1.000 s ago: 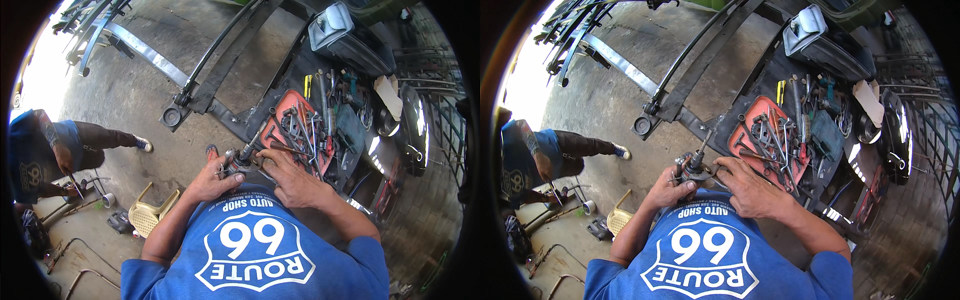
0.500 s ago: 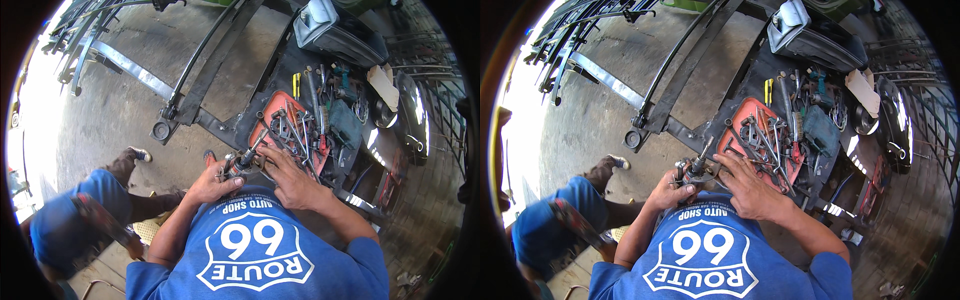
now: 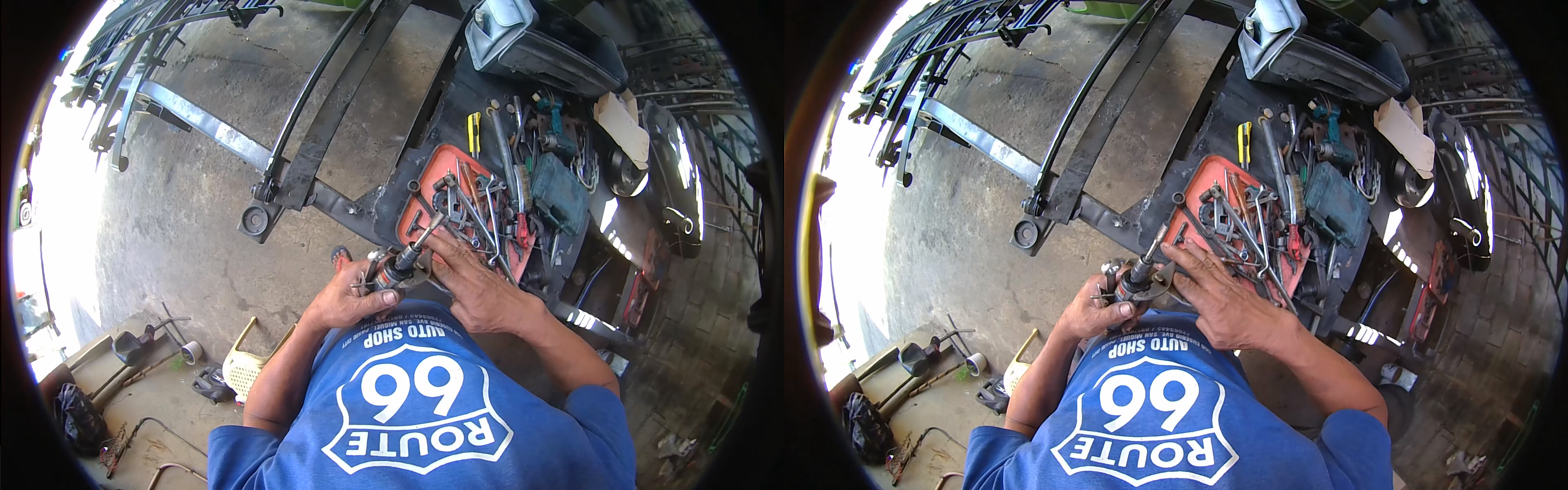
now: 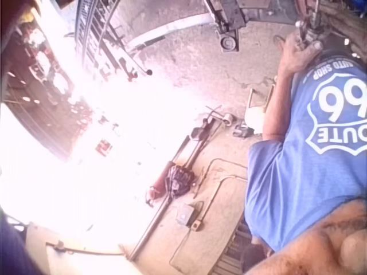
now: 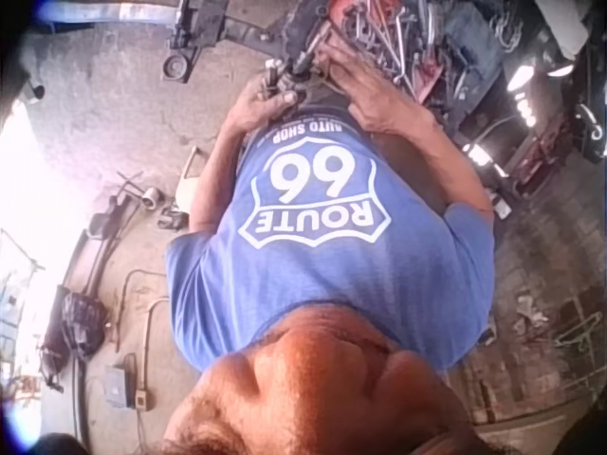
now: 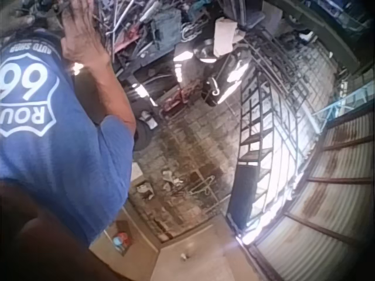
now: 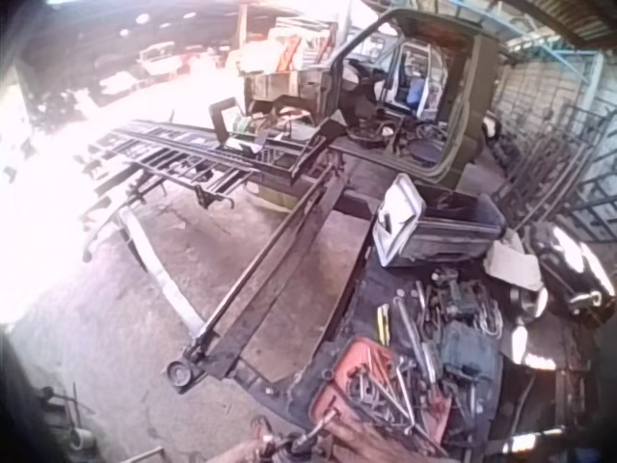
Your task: The person selects a wrench from a tool tray and uses it to loosen a bolt on a metal frame. They then walk to a vehicle and use pliers to adjust a small mechanical component before returning to the frame.
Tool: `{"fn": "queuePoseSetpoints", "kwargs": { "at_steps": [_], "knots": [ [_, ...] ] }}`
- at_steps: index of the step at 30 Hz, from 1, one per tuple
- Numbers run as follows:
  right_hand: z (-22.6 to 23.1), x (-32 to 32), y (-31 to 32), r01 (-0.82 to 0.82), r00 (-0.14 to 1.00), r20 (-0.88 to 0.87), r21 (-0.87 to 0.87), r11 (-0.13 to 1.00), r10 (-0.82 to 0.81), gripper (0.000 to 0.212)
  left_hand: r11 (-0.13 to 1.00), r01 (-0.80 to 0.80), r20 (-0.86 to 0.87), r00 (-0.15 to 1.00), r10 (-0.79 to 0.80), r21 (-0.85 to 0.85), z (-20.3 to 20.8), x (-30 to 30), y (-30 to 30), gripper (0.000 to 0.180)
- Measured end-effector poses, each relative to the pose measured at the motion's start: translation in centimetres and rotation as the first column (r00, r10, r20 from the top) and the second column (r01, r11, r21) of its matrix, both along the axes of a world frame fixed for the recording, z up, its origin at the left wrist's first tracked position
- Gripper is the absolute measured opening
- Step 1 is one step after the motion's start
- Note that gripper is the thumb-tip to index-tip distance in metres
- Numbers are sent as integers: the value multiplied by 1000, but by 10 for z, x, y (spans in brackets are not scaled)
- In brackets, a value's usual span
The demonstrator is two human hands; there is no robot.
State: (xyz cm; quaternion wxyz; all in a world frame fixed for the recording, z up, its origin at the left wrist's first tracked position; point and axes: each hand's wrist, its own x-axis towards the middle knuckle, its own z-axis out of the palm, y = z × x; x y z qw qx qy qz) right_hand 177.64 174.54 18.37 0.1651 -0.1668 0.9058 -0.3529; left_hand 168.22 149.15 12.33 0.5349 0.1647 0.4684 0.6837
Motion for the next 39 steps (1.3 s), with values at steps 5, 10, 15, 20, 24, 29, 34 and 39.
{"fn": "queuePoseSetpoints", "kwargs": {
  "at_steps": [5, 10, 15, 20, 24, 29, 34, 39],
  "knots": [
    [1, 4, -2, 14, 999, -39, -12, 1000, -14, 73, 1000, 31, -2, 1000, -31, -2, 0, 4, 0, 67],
    [4, 7, -4, 10, 998, -55, 21, 1000, -9, 72, 1000, 16, 31, 999, -16, 1, 3, 7, -3, 55],
    [4, 8, -6, 10, 997, -81, -4, 1000, -10, 73, 1000, 20, 2, 1000, -20, 21, 1, 7, -5, 44],
    [-1, 9, -5, 12, 987, -159, -24, 1000, -15, 70, 999, 12, 5, 1000, -12, 37, 1, 9, -6, 38],
    [-8, 10, -4, 18, 973, -228, -23, 1000, -23, 63, 999, 23, 8, 1000, -23, 36, 5, 9, -6, 37],
    [-16, 13, 3, -2, 981, -194, -81, 997, -14, 51, 999, 31, -47, 998, -33, -41, 9, 10, -6, 35],
    [-12, 14, 11, -28, 986, -164, -103, 994, 11, 51, 998, 49, -135, 989, -55, -42, 7, 9, -6, 47],
    [-2, 15, 7, -22, 997, -69, 23, 999, 23, 62, 1000, -12, 18, 1000, 12, -15, 10, 9, -4, 52]
  ]
}}
